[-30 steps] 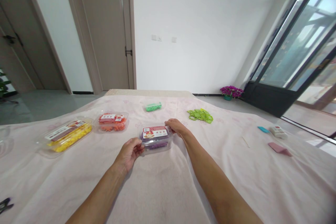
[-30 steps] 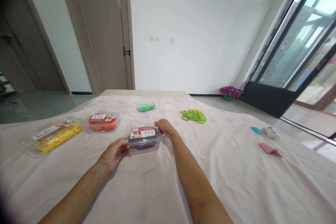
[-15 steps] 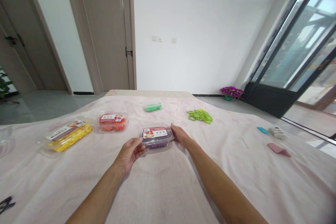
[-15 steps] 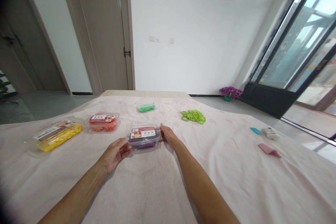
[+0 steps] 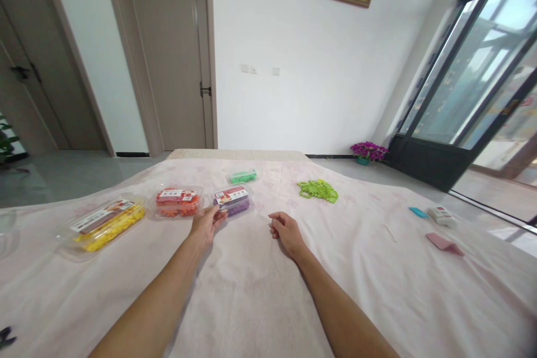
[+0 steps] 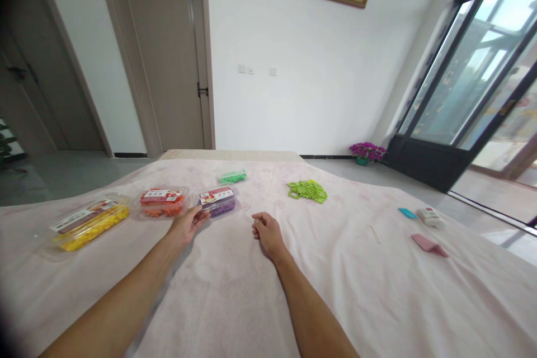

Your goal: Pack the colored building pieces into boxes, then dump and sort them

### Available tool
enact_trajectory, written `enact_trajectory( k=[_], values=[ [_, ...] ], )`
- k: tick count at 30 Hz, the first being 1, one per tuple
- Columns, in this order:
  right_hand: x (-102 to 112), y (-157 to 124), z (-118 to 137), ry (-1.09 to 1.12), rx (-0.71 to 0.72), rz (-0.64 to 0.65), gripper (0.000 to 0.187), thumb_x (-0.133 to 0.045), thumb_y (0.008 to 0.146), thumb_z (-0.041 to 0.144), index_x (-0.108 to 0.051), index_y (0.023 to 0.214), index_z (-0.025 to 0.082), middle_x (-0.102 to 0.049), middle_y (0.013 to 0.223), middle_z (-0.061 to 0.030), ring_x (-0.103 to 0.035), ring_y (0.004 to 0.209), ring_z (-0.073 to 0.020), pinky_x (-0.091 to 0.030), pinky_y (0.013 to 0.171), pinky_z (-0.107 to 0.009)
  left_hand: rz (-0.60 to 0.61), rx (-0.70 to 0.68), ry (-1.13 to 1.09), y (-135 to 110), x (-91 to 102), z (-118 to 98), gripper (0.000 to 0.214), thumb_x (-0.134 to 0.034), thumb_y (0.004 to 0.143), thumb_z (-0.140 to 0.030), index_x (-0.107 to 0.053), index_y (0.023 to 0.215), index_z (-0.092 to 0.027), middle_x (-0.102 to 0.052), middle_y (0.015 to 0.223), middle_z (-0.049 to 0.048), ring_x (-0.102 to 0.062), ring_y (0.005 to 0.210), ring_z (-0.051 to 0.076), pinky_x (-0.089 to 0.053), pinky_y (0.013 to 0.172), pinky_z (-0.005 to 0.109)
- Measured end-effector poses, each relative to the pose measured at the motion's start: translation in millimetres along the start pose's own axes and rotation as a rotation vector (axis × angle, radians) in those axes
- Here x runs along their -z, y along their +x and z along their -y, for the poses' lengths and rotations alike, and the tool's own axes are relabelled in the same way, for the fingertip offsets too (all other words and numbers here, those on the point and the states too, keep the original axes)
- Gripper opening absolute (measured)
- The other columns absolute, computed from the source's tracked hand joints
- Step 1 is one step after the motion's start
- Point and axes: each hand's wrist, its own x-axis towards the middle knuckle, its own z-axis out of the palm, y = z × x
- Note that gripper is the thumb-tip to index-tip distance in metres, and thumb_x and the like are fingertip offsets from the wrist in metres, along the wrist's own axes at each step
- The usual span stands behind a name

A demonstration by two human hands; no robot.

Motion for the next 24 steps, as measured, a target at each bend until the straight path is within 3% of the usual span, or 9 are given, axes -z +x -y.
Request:
enact_trajectory(
  k=[5, 10, 14, 17, 19, 24],
  values=[
    [-0.8, 2.0, -5.1, -0.052, 0.011, 0.021, 0.025, -0.057, 0.072, 0.032, -0.064, 0.092, 0.018, -0.057, 0.062, 0.0043, -0.052, 0.055, -0.0120, -0.040, 0.052, -0.024, -0.024, -0.069, 0.013, 28.7, -6.7, -12.0, 0.019, -0.071, 0.083, -0.005, -0.057, 0.080, -0.017, -0.067, 0.070, -0.0011, -0.070, 0.067, 0.009, -0.060, 0.082, 0.024],
    [-0.9, 2.3, -5.6, -0.081, 0.036, 0.043, 0.022, -0.056, 0.074, 0.032, -0.064, 0.091, 0.019, -0.055, 0.059, 0.0053, -0.049, 0.054, -0.0122, -0.038, 0.053, -0.025, 0.100, -0.124, 0.176, 11.8, 4.5, -5.6, 0.032, -0.084, 0.072, -0.014, -0.062, 0.096, -0.015, -0.071, 0.081, 0.0055, -0.073, 0.074, 0.015, -0.060, 0.073, 0.028],
    [-1.2, 1.4, -2.4, -0.124, 0.044, 0.049, 0.023, -0.056, 0.075, 0.033, -0.064, 0.091, 0.019, -0.055, 0.059, 0.0046, -0.049, 0.054, -0.0131, -0.038, 0.053, -0.026, 0.128, -0.294, 0.384, -6.0, 29.2, -21.5, 0.034, -0.082, 0.073, -0.037, -0.069, 0.096, -0.015, -0.074, 0.087, 0.0084, -0.072, 0.070, 0.018, -0.054, 0.061, 0.025],
    [-1.1, 2.7, -2.8, -0.160, 0.051, 0.039, 0.025, -0.057, 0.075, 0.034, -0.065, 0.093, 0.018, -0.057, 0.060, 0.0037, -0.050, 0.055, -0.0137, -0.039, 0.054, -0.027, -0.010, -0.510, 0.553, -12.6, 58.1, -48.5, 0.028, -0.071, 0.080, -0.044, -0.071, 0.089, -0.018, -0.070, 0.076, 0.0024, -0.066, 0.065, 0.016, -0.048, 0.060, 0.024],
    [-0.7, 4.6, -4.9, -0.166, 0.054, 0.038, 0.027, -0.058, 0.075, 0.036, -0.065, 0.093, 0.018, -0.056, 0.059, 0.0037, -0.050, 0.055, -0.0141, -0.038, 0.053, -0.027, -0.144, -0.646, 0.664, -15.6, 80.6, -69.6, 0.024, -0.066, 0.082, -0.043, -0.070, 0.086, -0.020, -0.067, 0.073, 0.0003, -0.064, 0.071, 0.017, -0.049, 0.069, 0.026],
    [1.1, 6.8, -7.4, -0.204, 0.079, 0.032, 0.029, -0.059, 0.075, 0.038, -0.066, 0.094, 0.017, -0.058, 0.061, 0.0028, -0.052, 0.056, -0.0146, -0.041, 0.056, -0.028, -0.473, -0.857, 0.868, -23.2, 137.6, -120.3, 0.018, -0.057, 0.086, -0.033, -0.068, 0.093, -0.020, -0.067, 0.101, 0.0076, -0.058, 0.104, 0.026, -0.041, 0.102, 0.039]
  ],
)
